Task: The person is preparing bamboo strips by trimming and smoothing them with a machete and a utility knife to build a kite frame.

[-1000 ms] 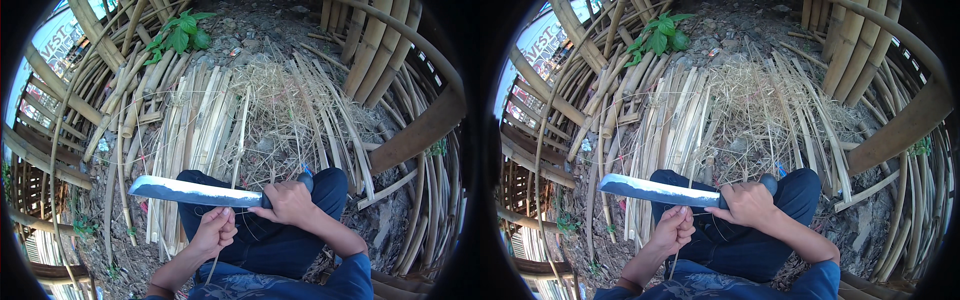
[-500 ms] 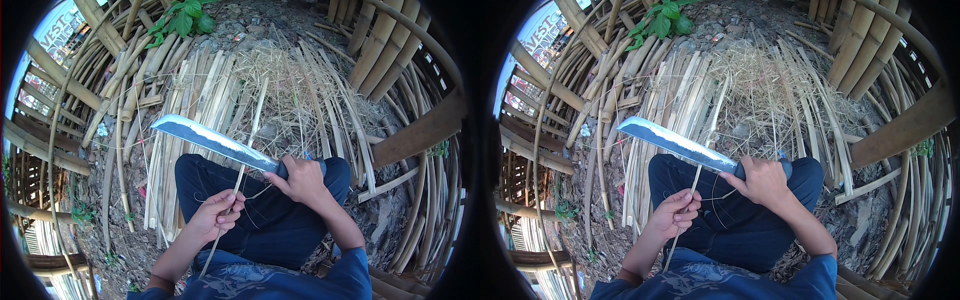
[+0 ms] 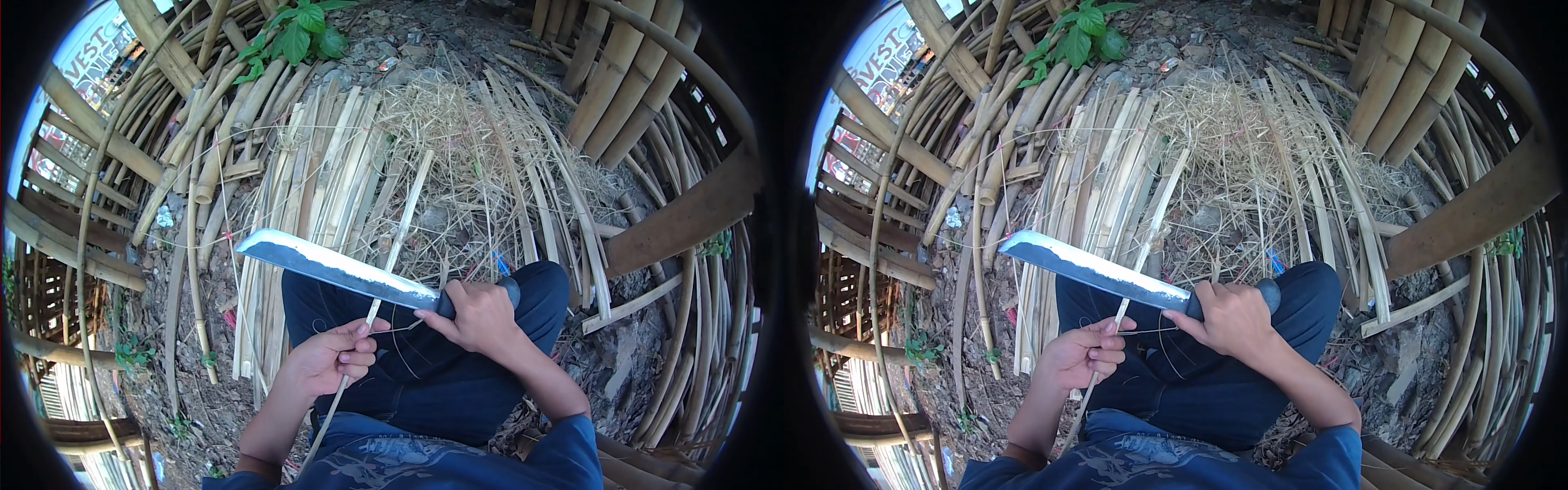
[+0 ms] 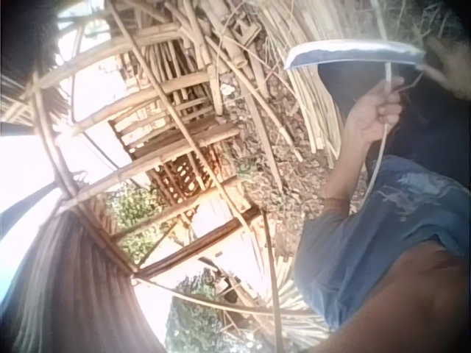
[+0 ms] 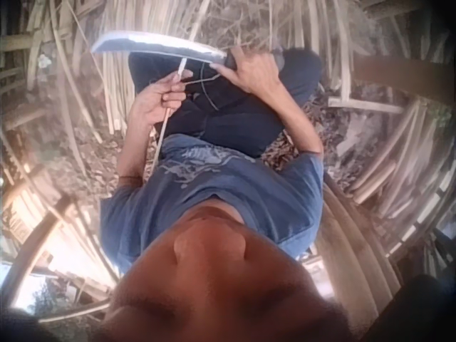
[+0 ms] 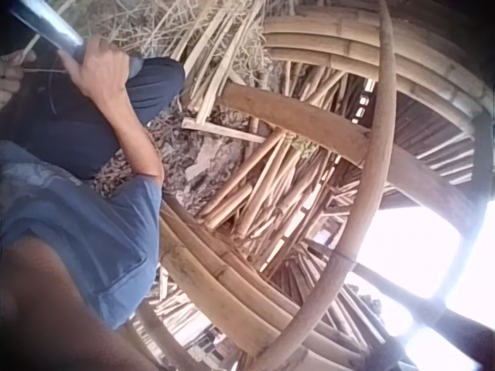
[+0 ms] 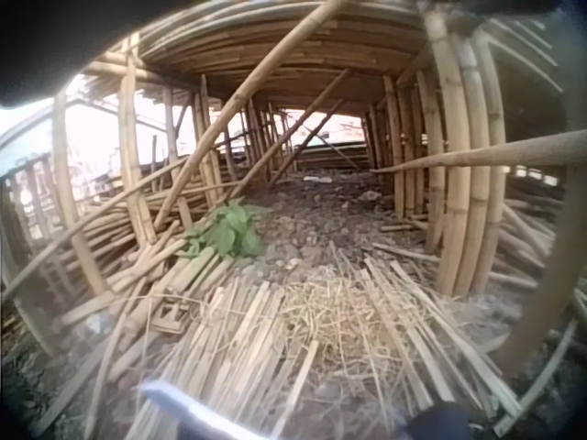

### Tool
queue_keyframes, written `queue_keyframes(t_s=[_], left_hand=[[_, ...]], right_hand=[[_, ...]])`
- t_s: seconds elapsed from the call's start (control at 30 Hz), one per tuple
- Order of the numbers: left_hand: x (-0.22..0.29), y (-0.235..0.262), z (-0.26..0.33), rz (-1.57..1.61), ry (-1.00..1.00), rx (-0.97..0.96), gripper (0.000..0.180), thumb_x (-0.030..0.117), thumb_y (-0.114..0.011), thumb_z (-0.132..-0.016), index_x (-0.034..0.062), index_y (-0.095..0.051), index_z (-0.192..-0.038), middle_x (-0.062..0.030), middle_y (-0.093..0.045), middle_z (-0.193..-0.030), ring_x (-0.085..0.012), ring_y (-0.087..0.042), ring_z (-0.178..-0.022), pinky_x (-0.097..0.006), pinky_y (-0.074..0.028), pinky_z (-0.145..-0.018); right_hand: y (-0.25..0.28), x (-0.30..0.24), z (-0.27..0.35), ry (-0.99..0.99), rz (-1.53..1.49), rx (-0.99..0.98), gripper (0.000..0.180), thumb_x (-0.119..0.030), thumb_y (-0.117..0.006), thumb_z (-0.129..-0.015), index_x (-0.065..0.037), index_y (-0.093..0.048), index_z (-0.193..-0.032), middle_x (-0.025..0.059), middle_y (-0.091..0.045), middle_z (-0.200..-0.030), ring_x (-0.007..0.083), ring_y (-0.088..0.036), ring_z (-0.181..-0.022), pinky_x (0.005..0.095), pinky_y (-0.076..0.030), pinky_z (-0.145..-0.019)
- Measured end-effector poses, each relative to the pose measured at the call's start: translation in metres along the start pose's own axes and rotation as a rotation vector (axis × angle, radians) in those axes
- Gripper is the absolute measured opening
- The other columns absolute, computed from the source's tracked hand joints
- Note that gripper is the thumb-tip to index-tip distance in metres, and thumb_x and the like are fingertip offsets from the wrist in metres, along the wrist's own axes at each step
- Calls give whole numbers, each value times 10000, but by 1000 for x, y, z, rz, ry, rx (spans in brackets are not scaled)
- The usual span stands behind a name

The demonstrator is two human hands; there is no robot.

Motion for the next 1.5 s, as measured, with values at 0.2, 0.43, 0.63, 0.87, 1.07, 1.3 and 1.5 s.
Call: queue_keyframes(t_s=[0.2,0.43,0.63,0.87,1.07,1.3,1.5], left_hand=[[-6,21,-3,17,26,84,287,248,-460,-1028,-8,-535,-1132,0,-439,-730,-45,-347,-568,-172,-286,-471],[-26,16,2,117,90,-85,245,248,-419,-1041,28,-492,-960,33,-379,-699,-38,-318,-550,-177,-253,-442],[-39,-2,7,69,133,-9,311,323,-388,-1047,75,-463,-875,49,-306,-651,-52,-258,-528,-204,-192,-442],[-36,13,14,-499,-87,298,412,412,-379,-1041,110,-441,-768,53,-254,-566,-40,-179,-445,-228,-125,-390],[-28,7,19,-510,-133,308,404,377,-369,-1052,100,-428,-764,45,-262,-578,-42,-196,-443,-230,-149,-389],[-28,3,23,-493,-76,279,420,396,-368,-1048,107,-411,-747,46,-254,-568,-45,-187,-443,-230,-134,-394],[-18,5,27,-460,-110,249,423,401,-375,-1045,114,-400,-736,51,-236,-551,-40,-168,-430,-229,-119,-380]], right_hand=[[-13,-2,4,-15,-17,-35,542,-523,-682,-820,-30,-528,-658,110,-542,-508,268,-590,-451,368,-471,-435],[-17,-6,9,-10,-69,-54,557,-537,-662,-833,-22,-533,-662,107,-545,-519,261,-602,-467,360,-485,-443],[-15,-10,15,19,-157,39,505,-493,-720,-798,-31,-542,-696,101,-527,-523,265,-573,-453,374,-452,-436],[-16,13,8,-177,-99,-58,507,-494,-677,-837,-18,-550,-719,129,-551,-527,297,-588,-455,395,-462,-438],[-12,-23,15,-6,-190,-90,562,-539,-620,-867,-9,-551,-692,145,-560,-503,309,-604,-446,392,-470,-412],[-21,-29,14,-35,-246,-115,555,-529,-629,-864,-14,-540,-676,149,-572,-507,294,-594,-423,385,-463,-398],[-14,-7,-2,-89,-154,-20,569,-552,-616,-862,-20,-534,-677,140,-555,-485,287,-592,-419,382,-459,-391]])
Point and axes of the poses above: each hand's wrist, its own z-axis away from the middle knuckle, its own y-axis out of the back of the hand, x = y × z, the point moved 8 cm from there along -z, towards the middle knuckle
